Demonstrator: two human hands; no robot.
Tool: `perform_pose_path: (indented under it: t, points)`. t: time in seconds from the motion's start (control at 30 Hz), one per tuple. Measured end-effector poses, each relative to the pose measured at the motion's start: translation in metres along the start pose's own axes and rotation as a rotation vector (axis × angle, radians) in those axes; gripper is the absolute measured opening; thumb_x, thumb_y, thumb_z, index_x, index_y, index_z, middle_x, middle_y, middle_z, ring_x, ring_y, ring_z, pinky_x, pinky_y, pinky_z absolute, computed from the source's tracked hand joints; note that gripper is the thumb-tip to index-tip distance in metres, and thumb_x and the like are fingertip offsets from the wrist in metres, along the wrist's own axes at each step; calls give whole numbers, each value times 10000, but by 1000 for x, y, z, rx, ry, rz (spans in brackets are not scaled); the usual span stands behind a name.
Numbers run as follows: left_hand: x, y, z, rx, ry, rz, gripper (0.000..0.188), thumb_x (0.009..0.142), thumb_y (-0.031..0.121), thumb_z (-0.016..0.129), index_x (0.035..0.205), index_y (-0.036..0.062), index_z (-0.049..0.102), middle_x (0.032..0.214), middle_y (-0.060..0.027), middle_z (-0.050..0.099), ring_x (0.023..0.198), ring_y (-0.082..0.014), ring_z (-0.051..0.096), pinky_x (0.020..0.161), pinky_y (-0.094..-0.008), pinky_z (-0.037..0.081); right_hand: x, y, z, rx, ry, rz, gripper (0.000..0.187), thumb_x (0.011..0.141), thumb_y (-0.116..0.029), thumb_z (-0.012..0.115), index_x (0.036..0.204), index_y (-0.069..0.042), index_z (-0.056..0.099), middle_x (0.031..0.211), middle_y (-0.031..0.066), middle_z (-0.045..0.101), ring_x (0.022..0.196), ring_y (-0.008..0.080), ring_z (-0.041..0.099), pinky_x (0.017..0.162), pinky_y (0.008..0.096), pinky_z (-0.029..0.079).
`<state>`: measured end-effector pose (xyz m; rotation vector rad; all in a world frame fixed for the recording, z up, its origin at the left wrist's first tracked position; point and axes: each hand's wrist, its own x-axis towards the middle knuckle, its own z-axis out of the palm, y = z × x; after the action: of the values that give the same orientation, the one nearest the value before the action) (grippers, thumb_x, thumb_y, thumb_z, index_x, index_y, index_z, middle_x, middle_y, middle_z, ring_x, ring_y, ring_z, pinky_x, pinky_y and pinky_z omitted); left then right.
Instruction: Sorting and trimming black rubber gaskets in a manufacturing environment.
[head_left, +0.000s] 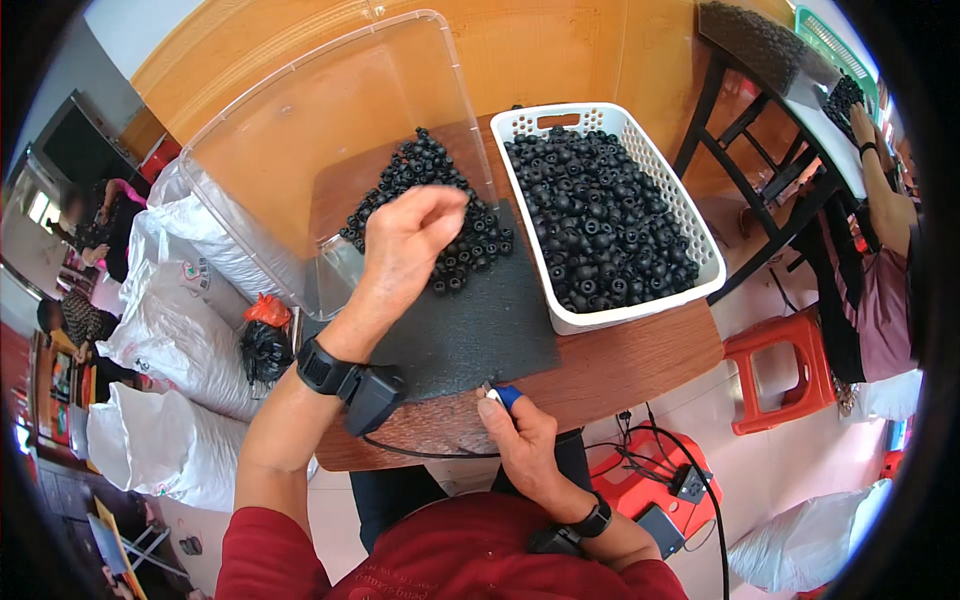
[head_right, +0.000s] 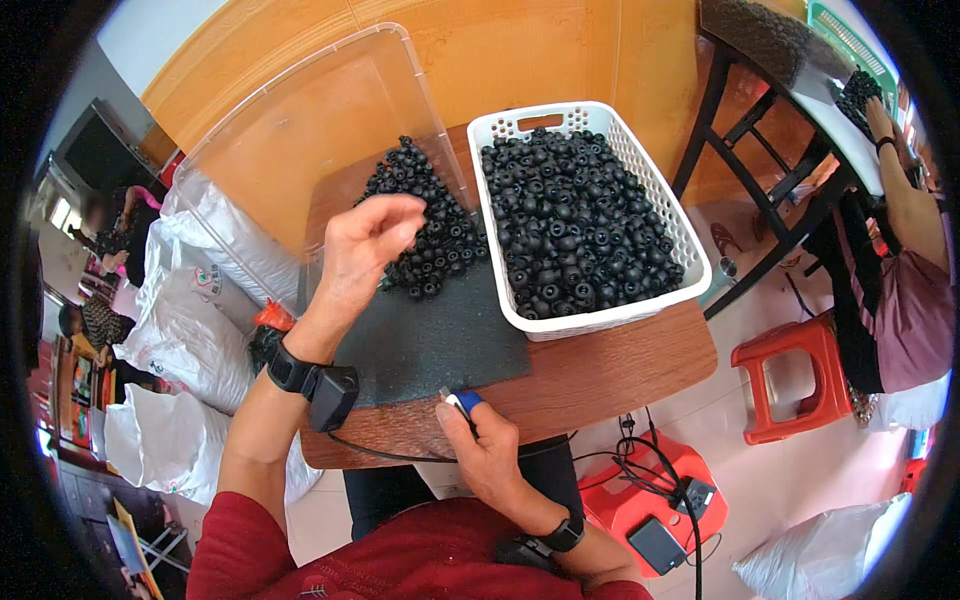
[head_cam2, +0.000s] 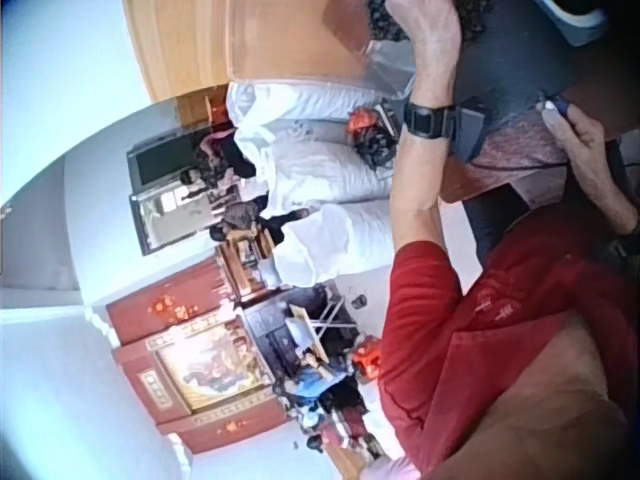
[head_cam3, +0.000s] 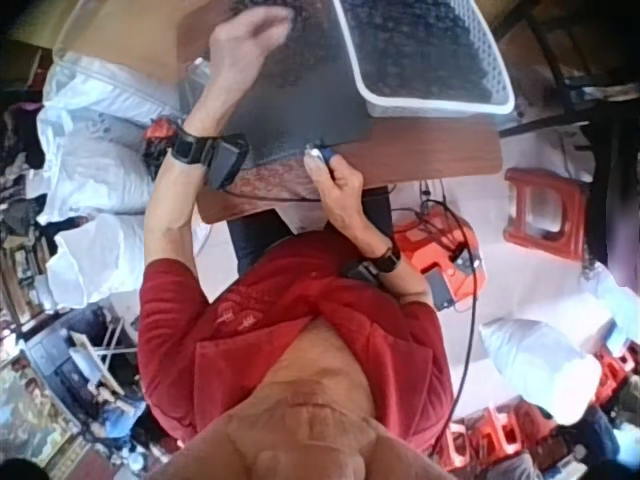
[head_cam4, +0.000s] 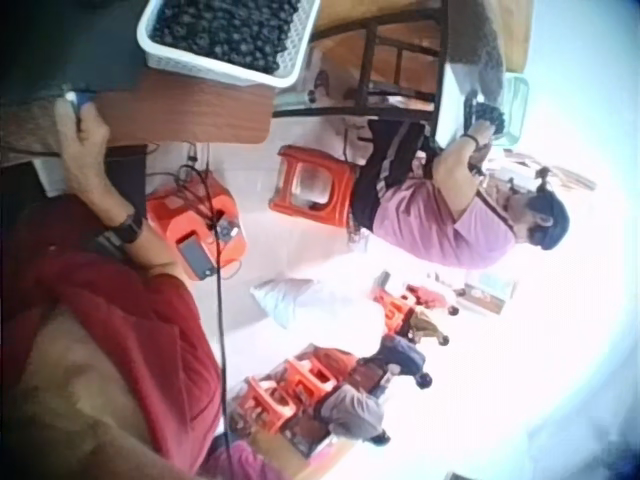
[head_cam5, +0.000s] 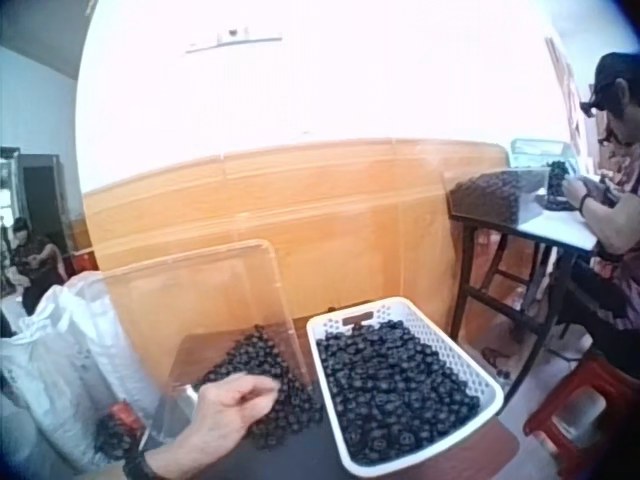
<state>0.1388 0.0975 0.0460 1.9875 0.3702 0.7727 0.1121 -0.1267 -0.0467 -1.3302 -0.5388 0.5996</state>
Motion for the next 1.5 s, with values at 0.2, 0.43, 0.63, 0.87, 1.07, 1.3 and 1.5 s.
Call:
perform_pose_path:
  t: [0.2, 0.43, 0.63, 0.87, 1.07, 1.3, 1.5]
  points:
    - [-57, -53, -21, 463, -89, 107, 271, 741, -29, 645, 1000, 47, 663, 819, -55, 613, 775, -184, 604, 671, -300, 481, 0, 0, 3, -110, -6, -116, 179, 903, -143, 604, 930, 34, 602, 654, 74, 555, 616, 95, 477, 548, 283, 412]
    - [-67, -71, -9, 672, -73, 351, 250, 687, -47, 652, 918, 49, 648, 794, -91, 577, 760, -284, 587, 670, -367, 482, -4, 7, -1, -97, -42, -13, 198, 905, -166, 610, 956, 25, 612, 660, 58, 543, 612, 94, 479, 542, 274, 408]
    - [-68, -60, -14, 647, -121, 257, 221, 663, -32, 688, 868, 33, 639, 804, -94, 568, 802, -279, 583, 686, -370, 478, -3, 5, 2, -121, -25, -43, 207, 904, -174, 613, 965, 23, 617, 654, 56, 542, 606, 95, 479, 540, 278, 409]
    - [-66, -61, -11, 647, -225, 294, 245, 643, -12, 712, 871, 31, 636, 807, -82, 555, 808, -277, 575, 701, -367, 474, -2, 2, 1, -128, -39, -24, 210, 906, -177, 609, 958, 27, 614, 645, 62, 533, 602, 101, 481, 534, 283, 410]
    - [-68, -59, -12, 679, -267, 298, 248, 655, 24, 726, 876, 20, 614, 797, -95, 548, 799, -285, 571, 701, -370, 466, -2, 5, 1, -128, -38, -49, 209, 908, -179, 606, 943, 26, 610, 638, 58, 526, 601, 98, 475, 530, 282, 406]
    - [-80, -63, -16, 645, -285, 183, 243, 673, 32, 728, 870, 16, 587, 807, -112, 550, 794, -300, 576, 684, -394, 460, -2, 5, 3, -131, -21, -57, 200, 903, -169, 612, 900, 30, 597, 634, 60, 523, 591, 98, 468, 522, 284, 400]
    - [-83, -50, -12, 569, -212, 118, 232, 699, 62, 719, 893, 19, 600, 799, -106, 546, 750, -293, 573, 663, -390, 459, -2, 9, 3, -157, -25, -63, 191, 900, -153, 614, 869, 34, 591, 631, 65, 527, 578, 98, 465, 509, 283, 391]
